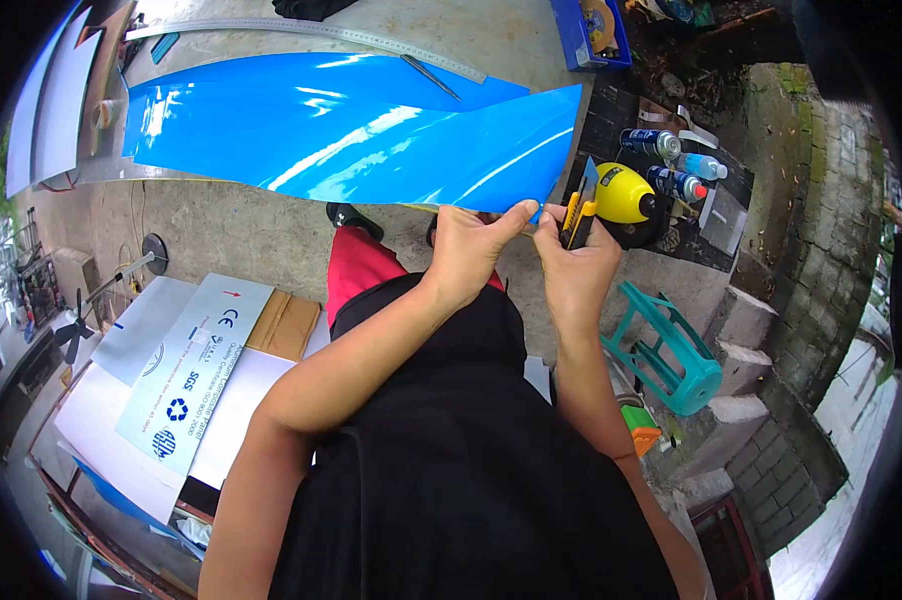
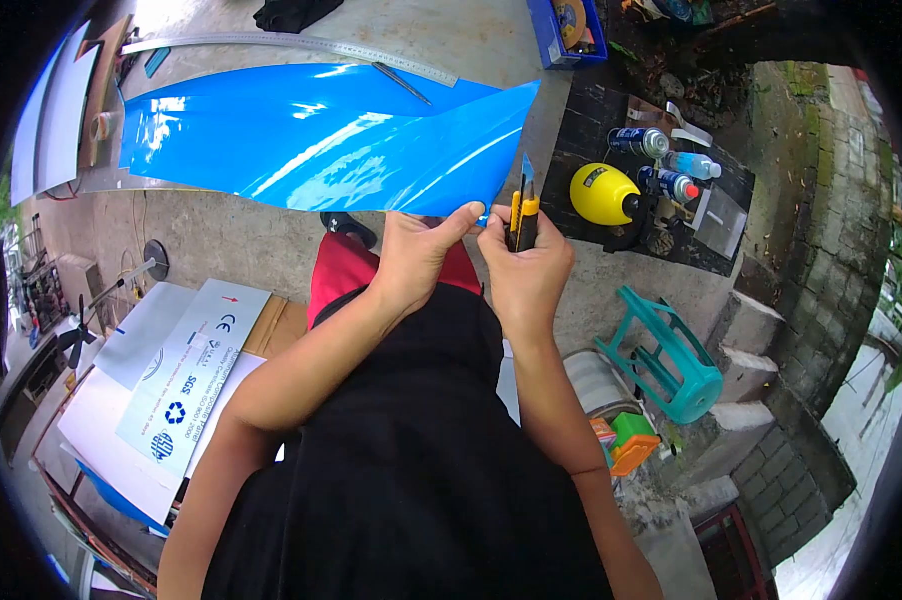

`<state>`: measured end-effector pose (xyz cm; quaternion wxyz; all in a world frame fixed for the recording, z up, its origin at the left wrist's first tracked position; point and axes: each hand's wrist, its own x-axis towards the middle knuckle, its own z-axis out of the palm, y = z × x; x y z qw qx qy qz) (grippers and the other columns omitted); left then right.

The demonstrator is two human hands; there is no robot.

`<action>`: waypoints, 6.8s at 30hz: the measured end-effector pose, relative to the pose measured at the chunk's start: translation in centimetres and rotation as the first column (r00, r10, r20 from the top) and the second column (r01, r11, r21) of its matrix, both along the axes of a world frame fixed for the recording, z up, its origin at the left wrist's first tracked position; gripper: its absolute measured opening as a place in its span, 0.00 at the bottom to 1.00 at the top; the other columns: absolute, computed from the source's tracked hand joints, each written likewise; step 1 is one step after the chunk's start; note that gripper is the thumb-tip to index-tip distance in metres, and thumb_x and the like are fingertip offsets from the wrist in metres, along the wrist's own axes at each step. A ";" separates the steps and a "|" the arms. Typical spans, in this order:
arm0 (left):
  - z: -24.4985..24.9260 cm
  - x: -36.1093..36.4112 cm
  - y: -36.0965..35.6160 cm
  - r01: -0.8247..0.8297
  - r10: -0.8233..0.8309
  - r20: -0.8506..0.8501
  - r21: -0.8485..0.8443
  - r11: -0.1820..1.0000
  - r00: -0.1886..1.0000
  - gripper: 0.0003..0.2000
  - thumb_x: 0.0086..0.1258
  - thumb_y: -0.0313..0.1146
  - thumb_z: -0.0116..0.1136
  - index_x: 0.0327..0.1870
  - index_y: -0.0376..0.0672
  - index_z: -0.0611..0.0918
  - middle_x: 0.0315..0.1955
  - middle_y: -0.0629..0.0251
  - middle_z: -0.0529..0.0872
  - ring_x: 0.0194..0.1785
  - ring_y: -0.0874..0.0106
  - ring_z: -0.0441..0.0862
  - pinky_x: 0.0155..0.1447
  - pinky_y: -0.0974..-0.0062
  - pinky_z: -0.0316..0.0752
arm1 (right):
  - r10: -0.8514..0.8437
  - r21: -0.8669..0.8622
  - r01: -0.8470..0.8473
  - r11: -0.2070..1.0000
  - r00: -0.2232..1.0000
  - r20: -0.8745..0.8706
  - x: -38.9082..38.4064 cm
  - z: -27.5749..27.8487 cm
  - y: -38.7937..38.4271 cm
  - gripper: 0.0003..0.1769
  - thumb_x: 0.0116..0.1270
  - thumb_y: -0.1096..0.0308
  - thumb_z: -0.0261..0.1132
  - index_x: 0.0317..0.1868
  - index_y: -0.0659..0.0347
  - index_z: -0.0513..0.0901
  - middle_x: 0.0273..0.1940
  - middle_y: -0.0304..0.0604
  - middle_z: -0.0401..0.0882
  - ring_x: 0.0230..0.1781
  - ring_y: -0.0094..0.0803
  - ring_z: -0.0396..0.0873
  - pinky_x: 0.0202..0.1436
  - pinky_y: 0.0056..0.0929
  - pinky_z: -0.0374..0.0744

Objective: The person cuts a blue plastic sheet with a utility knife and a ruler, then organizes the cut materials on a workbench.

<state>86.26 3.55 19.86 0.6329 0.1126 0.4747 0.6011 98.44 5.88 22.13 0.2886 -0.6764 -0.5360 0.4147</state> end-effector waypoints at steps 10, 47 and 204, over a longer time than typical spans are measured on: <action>-1.0 -0.6 0.0 -0.007 0.014 0.102 -0.067 0.998 0.995 0.07 0.75 0.30 0.68 0.48 0.38 0.88 0.39 0.66 0.91 0.38 0.79 0.86 0.47 0.77 0.82 | 0.076 0.128 -0.062 0.990 0.991 -0.112 0.4 0.5 -0.2 0.09 0.64 0.77 0.73 0.45 0.63 0.87 0.33 0.35 0.85 0.32 0.18 0.80 0.38 0.24 0.77; 2.2 -4.3 -1.7 0.077 -0.073 0.243 -0.007 0.997 0.967 0.05 0.75 0.28 0.67 0.44 0.37 0.89 0.43 0.61 0.92 0.46 0.74 0.88 0.59 0.71 0.83 | 0.238 0.156 -0.185 0.970 0.849 -0.471 -1.7 2.8 1.4 0.06 0.67 0.81 0.72 0.42 0.65 0.84 0.38 0.36 0.84 0.34 0.16 0.79 0.36 0.17 0.77; 9.0 -8.7 -0.4 0.349 -0.178 -0.856 0.003 0.937 0.485 0.05 0.67 0.27 0.68 0.37 0.36 0.91 0.34 0.61 0.94 0.34 0.76 0.89 0.34 0.76 0.82 | 0.034 -0.038 -0.080 0.996 0.743 -0.669 -5.0 4.5 0.1 0.19 0.61 0.88 0.70 0.44 0.58 0.73 0.38 0.39 0.82 0.33 0.17 0.77 0.37 0.19 0.76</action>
